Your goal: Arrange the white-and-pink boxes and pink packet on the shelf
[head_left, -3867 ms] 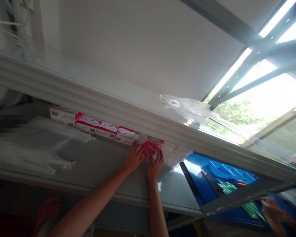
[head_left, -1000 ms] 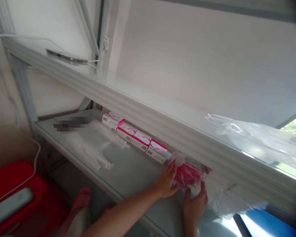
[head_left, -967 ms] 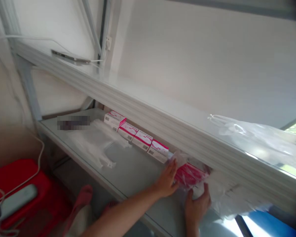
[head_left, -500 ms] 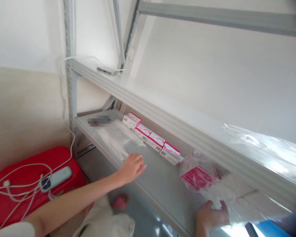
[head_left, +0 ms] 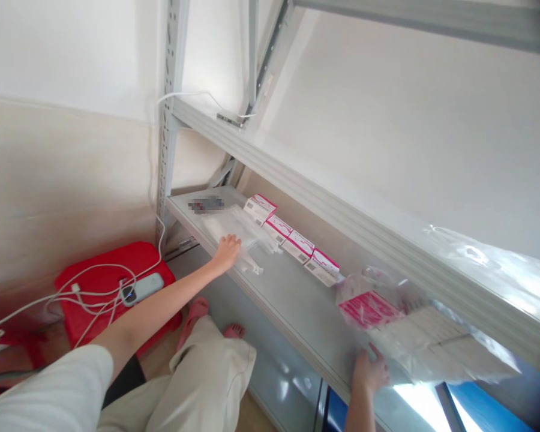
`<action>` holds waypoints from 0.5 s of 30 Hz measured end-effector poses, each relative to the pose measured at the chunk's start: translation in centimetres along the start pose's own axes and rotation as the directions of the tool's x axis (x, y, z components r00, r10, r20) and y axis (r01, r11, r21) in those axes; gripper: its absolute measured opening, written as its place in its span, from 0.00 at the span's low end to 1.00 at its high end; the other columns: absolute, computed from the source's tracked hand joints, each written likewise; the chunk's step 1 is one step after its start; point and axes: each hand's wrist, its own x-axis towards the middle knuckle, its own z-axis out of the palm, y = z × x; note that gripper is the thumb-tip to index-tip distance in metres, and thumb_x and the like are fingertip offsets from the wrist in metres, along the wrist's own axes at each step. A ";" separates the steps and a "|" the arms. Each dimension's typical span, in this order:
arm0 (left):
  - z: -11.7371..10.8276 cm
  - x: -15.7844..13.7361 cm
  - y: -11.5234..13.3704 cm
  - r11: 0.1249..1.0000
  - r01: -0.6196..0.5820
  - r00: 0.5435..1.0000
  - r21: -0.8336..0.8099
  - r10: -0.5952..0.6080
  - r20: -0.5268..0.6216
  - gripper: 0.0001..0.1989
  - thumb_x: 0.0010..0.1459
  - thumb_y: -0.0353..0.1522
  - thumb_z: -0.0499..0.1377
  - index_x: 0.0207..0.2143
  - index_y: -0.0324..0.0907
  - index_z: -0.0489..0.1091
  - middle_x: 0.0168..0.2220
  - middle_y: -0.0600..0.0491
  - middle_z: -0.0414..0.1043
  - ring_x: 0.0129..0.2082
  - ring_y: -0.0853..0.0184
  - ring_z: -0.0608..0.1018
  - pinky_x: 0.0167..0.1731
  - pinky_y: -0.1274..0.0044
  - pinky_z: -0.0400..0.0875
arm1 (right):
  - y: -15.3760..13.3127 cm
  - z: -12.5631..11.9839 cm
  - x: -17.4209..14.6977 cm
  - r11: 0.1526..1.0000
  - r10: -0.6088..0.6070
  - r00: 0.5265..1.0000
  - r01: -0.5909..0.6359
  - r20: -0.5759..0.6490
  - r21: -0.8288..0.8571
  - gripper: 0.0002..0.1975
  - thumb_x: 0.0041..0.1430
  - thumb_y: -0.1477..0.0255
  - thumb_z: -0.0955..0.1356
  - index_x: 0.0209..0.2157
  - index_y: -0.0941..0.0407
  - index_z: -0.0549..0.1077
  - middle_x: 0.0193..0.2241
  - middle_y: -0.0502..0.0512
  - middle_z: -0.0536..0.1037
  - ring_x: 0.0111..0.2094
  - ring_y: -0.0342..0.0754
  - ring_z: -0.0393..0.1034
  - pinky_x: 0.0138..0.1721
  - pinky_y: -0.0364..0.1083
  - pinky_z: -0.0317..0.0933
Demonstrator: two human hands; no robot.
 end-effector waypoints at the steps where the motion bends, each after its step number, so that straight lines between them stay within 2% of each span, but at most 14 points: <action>1: -0.1 0.1 -0.1 1.000 0.004 1.000 -0.005 -0.004 -0.025 0.11 0.62 0.28 0.50 0.45 0.35 0.67 0.46 0.39 0.67 0.47 0.53 0.68 0.44 0.66 0.62 | -0.3 -0.1 -0.2 1.000 0.014 1.000 -0.014 0.008 -0.012 0.25 0.45 0.61 0.58 0.39 0.59 0.74 0.35 0.69 0.74 0.44 0.68 0.65 0.43 0.66 0.54; 3: 0.0 0.2 -0.6 0.999 0.028 0.998 -0.016 -0.029 -0.060 0.15 0.62 0.34 0.53 0.48 0.34 0.66 0.48 0.37 0.65 0.49 0.51 0.66 0.45 0.65 0.61 | -0.7 -0.3 -0.6 0.998 0.057 0.998 -0.057 0.020 -0.027 0.25 0.44 0.61 0.59 0.39 0.59 0.75 0.36 0.68 0.75 0.44 0.67 0.65 0.44 0.64 0.55; 5: 0.2 0.2 -1.2 0.999 0.047 0.998 -0.023 -0.048 -0.042 0.16 0.61 0.36 0.56 0.47 0.34 0.67 0.49 0.37 0.65 0.50 0.50 0.65 0.45 0.64 0.61 | -0.9 -0.3 -0.8 0.999 0.045 0.998 -0.043 0.049 -0.032 0.26 0.44 0.61 0.58 0.40 0.58 0.75 0.37 0.67 0.75 0.44 0.66 0.65 0.46 0.64 0.54; 8: 0.2 0.3 -1.8 0.998 0.047 0.998 -0.039 -0.046 0.030 0.09 0.61 0.30 0.54 0.39 0.36 0.72 0.46 0.39 0.68 0.48 0.53 0.67 0.44 0.67 0.61 | -0.9 -0.3 -0.9 0.997 0.051 0.996 -0.046 0.077 -0.059 0.28 0.44 0.61 0.58 0.42 0.60 0.76 0.38 0.68 0.75 0.45 0.66 0.66 0.49 0.64 0.54; 11: -0.2 0.6 -2.0 0.997 0.051 0.998 -0.053 -0.048 0.051 0.11 0.60 0.25 0.51 0.33 0.35 0.74 0.40 0.40 0.72 0.44 0.55 0.70 0.43 0.67 0.61 | -1.0 -0.3 -0.9 0.997 0.056 0.994 -0.050 0.099 -0.066 0.29 0.44 0.62 0.58 0.42 0.61 0.76 0.37 0.69 0.75 0.45 0.66 0.66 0.49 0.63 0.54; 15: -1.1 1.0 -2.1 0.995 0.060 0.997 -0.075 -0.057 0.046 0.12 0.59 0.25 0.52 0.32 0.36 0.76 0.36 0.42 0.75 0.41 0.58 0.73 0.43 0.68 0.61 | -1.4 -0.4 -1.0 0.996 0.079 0.992 -0.075 0.101 -0.040 0.26 0.43 0.62 0.59 0.41 0.57 0.76 0.37 0.65 0.75 0.45 0.64 0.66 0.50 0.63 0.55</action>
